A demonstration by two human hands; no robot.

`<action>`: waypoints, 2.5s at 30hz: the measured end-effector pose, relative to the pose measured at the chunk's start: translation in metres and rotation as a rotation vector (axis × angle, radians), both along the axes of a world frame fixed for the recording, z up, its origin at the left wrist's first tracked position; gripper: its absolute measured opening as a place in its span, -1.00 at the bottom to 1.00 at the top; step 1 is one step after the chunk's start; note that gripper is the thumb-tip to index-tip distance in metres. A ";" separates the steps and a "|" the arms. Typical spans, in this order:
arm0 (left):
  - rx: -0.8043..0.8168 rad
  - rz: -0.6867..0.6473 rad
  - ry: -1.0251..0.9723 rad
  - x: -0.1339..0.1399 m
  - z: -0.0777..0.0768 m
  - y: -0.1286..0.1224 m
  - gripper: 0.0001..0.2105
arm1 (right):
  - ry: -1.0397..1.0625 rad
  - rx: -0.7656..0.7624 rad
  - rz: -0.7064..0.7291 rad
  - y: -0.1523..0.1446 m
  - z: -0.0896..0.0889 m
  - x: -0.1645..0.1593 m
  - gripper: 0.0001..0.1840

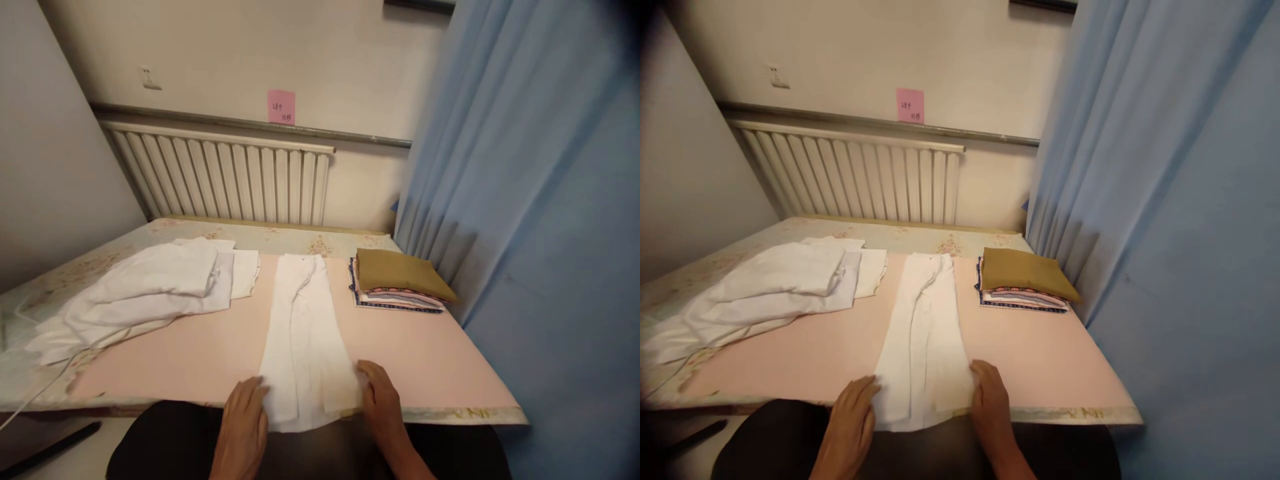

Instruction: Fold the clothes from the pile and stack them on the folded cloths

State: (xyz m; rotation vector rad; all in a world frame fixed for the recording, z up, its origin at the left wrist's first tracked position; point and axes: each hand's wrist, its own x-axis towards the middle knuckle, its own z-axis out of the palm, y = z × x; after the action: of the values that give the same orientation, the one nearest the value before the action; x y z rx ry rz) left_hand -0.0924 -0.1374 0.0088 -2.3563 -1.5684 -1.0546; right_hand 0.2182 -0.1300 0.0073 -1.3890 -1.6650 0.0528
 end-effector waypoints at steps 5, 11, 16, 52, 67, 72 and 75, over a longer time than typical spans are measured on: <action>0.017 0.053 0.035 0.038 0.009 0.075 -0.59 | -0.226 0.028 0.111 0.057 0.019 -0.034 -0.51; -0.195 0.115 0.227 0.065 -0.010 0.140 -0.53 | -0.458 -0.101 0.208 0.088 0.006 -0.061 -0.42; -0.230 0.081 0.323 0.054 -0.024 0.144 -0.49 | -0.493 -0.157 0.186 0.081 -0.016 -0.052 -0.41; -0.128 0.098 0.312 0.049 -0.037 0.158 -0.38 | -0.439 -0.170 0.078 0.171 -0.008 -0.063 -0.49; -0.163 0.168 0.363 0.060 -0.027 0.230 -0.39 | -0.442 -0.151 0.059 0.175 -0.013 -0.064 -0.50; -0.189 0.160 0.338 0.061 -0.023 0.227 -0.39 | -0.471 -0.142 0.038 0.176 -0.016 -0.064 -0.49; -0.209 0.169 0.327 0.061 -0.021 0.222 -0.40 | -0.472 -0.141 0.036 0.176 -0.017 -0.064 -0.50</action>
State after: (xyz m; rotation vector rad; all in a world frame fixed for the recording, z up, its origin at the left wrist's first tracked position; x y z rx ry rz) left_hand -0.0313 0.0847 -0.0121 -2.3190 -1.7775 -0.4613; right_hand 0.1543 0.0462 -0.0096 -1.5603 -2.1077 -0.1513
